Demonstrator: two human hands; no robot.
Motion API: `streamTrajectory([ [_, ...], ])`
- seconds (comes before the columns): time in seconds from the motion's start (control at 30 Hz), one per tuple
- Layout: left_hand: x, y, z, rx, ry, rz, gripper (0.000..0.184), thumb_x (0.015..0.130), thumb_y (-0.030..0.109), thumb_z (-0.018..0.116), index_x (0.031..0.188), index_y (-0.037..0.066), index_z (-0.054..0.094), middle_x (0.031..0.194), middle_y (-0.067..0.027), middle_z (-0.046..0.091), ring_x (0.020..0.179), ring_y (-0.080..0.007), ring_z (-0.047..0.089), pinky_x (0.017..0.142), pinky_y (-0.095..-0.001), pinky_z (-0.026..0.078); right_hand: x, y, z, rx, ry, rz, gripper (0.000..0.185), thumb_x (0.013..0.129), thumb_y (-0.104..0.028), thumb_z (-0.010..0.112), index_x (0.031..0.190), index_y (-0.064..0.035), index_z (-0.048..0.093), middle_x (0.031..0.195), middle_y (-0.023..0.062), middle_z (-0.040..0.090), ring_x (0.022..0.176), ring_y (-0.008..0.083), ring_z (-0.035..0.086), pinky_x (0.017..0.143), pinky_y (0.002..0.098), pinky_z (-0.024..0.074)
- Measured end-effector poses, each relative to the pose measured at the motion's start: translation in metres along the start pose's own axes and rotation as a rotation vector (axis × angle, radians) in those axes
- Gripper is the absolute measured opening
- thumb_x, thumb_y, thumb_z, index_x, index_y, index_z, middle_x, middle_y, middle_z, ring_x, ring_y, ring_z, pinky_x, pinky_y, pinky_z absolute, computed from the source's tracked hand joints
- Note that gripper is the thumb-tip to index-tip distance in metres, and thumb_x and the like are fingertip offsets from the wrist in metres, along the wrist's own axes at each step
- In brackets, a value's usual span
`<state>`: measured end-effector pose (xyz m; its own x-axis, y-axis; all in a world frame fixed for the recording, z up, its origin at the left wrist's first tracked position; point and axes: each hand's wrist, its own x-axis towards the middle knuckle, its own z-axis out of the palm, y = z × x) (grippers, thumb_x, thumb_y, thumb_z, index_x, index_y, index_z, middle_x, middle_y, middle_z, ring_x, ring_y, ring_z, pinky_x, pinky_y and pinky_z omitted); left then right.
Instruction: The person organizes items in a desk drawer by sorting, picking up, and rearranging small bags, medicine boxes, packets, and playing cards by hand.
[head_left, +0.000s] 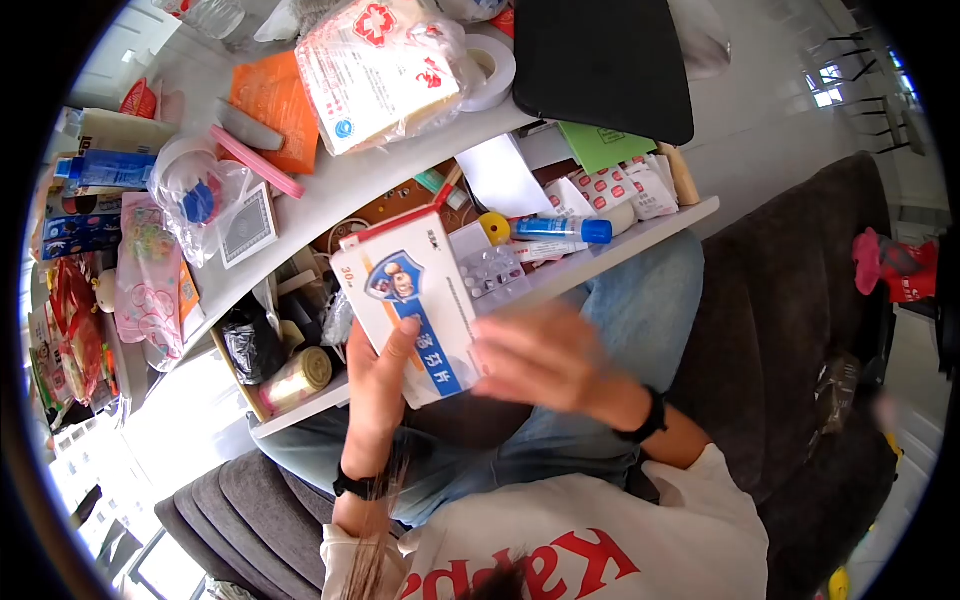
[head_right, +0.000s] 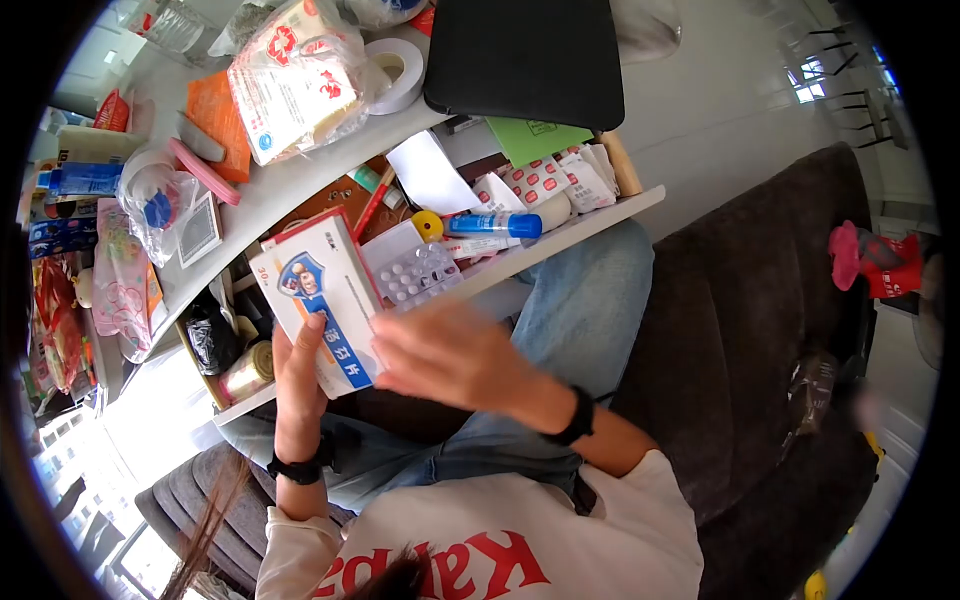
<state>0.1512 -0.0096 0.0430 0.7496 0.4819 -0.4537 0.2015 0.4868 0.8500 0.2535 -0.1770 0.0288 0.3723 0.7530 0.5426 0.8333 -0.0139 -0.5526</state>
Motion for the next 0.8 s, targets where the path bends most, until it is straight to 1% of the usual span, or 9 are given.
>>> streamTrajectory([
  [0.03,0.003,0.001,-0.008,0.024,0.010,0.015,0.041,0.086,0.018,0.060,0.119,-0.003,0.044,0.107,-0.0090,0.058,0.091,-0.0129,0.057,0.081,-0.0264,0.046,0.001,0.013,-0.017,-0.090,0.067,0.005,0.038,0.072,-0.024,0.072,0.103,-0.0057,0.059,0.110,0.0081,0.057,0.093,0.0237,0.057,0.079,0.0345,0.0448],
  [0.1,0.007,0.004,-0.024,0.015,0.015,0.039,0.043,0.086,0.020,0.060,0.119,-0.003,0.044,0.106,-0.0093,0.059,0.091,-0.0133,0.058,0.081,-0.0266,0.047,0.001,0.049,-0.053,-0.389,0.089,0.366,0.032,0.075,-0.018,0.068,0.101,-0.0029,0.058,0.107,0.0134,0.058,0.103,0.0286,0.054,0.088,0.0387,0.0404],
  [0.13,0.008,0.006,-0.032,0.012,0.024,0.009,0.046,0.087,0.022,0.061,0.120,-0.003,0.043,0.107,-0.0097,0.058,0.093,-0.0142,0.058,0.083,-0.0270,0.047,0.001,0.070,-0.066,-0.467,0.135,0.522,0.037,0.075,-0.016,0.067,0.106,0.0006,0.054,0.109,0.0156,0.055,0.103,0.0329,0.052,0.090,0.0405,0.0392],
  [0.2,0.006,0.009,-0.036,-0.012,0.066,0.008,0.049,0.087,0.023,0.061,0.123,-0.003,0.041,0.109,-0.0104,0.057,0.096,-0.0151,0.058,0.084,-0.0275,0.046,-0.012,0.107,-0.086,-0.637,0.049,0.613,0.045,0.075,-0.015,0.067,0.112,0.0022,0.049,0.112,0.0181,0.052,0.104,0.0357,0.049,0.089,0.0409,0.0407],
  [0.3,0.002,0.003,-0.041,0.027,0.045,0.011,0.052,0.086,0.024,0.061,0.124,-0.004,0.039,0.111,-0.0112,0.056,0.097,-0.0154,0.057,0.084,-0.0279,0.046,-0.016,0.131,-0.093,-0.651,-0.124,0.816,0.052,0.072,-0.015,0.070,0.116,0.0023,0.046,0.115,0.0196,0.049,0.107,0.0365,0.047,0.089,0.0406,0.0417],
  [0.4,-0.002,-0.005,-0.041,0.048,0.054,-0.003,0.051,0.085,0.023,0.062,0.123,-0.005,0.041,0.110,-0.0113,0.057,0.096,-0.0151,0.057,0.084,-0.0276,0.046,-0.007,0.128,-0.080,-0.805,-0.119,0.759,0.055,0.069,-0.012,0.071,0.115,0.0034,0.047,0.116,0.0201,0.047,0.109,0.0364,0.045,0.090,0.0413,0.0416],
  [0.6,0.001,-0.008,-0.030,0.049,0.021,-0.010,0.047,0.086,0.021,0.061,0.121,-0.004,0.043,0.109,-0.0104,0.058,0.094,-0.0145,0.058,0.083,-0.0273,0.047,-0.009,0.126,-0.059,-0.865,-0.030,0.646,0.051,0.067,-0.002,0.068,0.114,0.0017,0.048,0.121,0.0187,0.043,0.110,0.0366,0.044,0.091,0.0426,0.0396],
  [0.7,0.006,-0.007,-0.021,0.052,0.015,-0.013,0.046,0.085,0.020,0.061,0.121,-0.003,0.043,0.108,-0.0100,0.058,0.094,-0.0141,0.057,0.083,-0.0272,0.046,-0.012,0.125,-0.049,-0.460,0.026,0.824,0.044,0.067,0.000,0.066,0.108,-0.0008,0.051,0.119,0.0182,0.044,0.109,0.0365,0.044,0.092,0.0418,0.0377],
  [0.8,0.012,-0.012,-0.016,0.130,-0.011,-0.022,0.046,0.085,0.018,0.061,0.122,-0.002,0.043,0.108,-0.0097,0.058,0.095,-0.0136,0.056,0.083,-0.0269,0.046,-0.003,0.114,-0.048,-0.681,0.113,0.621,0.039,0.066,0.001,0.065,0.102,-0.0020,0.052,0.115,0.0164,0.046,0.107,0.0356,0.045,0.090,0.0416,0.0383],
])
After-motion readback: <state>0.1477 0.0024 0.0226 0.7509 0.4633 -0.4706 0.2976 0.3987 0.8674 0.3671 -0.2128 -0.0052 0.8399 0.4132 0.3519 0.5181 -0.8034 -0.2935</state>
